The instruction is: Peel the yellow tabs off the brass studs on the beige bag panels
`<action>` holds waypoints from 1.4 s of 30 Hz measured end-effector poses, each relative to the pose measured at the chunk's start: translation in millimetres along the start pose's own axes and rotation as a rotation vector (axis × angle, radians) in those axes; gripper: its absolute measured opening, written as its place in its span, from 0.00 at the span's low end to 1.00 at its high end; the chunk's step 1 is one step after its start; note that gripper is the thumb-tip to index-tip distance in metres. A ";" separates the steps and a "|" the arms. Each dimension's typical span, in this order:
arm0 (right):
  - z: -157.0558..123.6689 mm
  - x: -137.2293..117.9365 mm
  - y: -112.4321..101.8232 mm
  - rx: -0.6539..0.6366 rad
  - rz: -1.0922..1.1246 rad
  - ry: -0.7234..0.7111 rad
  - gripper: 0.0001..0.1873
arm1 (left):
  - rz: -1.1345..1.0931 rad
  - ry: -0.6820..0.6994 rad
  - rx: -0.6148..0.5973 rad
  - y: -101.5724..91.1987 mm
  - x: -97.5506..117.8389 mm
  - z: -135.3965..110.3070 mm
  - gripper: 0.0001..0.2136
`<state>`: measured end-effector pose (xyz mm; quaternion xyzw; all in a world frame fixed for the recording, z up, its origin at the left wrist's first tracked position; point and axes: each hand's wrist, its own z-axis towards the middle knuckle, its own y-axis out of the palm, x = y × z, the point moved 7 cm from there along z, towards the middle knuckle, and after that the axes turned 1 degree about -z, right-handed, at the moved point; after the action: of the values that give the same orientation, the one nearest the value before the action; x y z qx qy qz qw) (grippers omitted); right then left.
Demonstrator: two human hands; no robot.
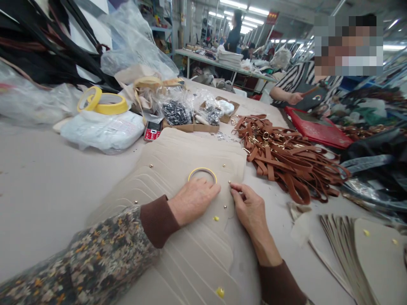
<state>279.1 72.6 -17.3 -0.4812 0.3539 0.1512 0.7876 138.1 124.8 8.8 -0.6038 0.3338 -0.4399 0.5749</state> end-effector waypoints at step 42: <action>-22.1 6.0 4.1 -0.287 0.479 0.520 0.18 | -0.131 0.068 0.228 -19.7 13.1 -20.7 0.05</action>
<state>271.8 54.9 -30.5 -0.5125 0.6197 0.2518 0.5384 122.2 106.9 29.1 -0.5399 0.2608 -0.5319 0.5980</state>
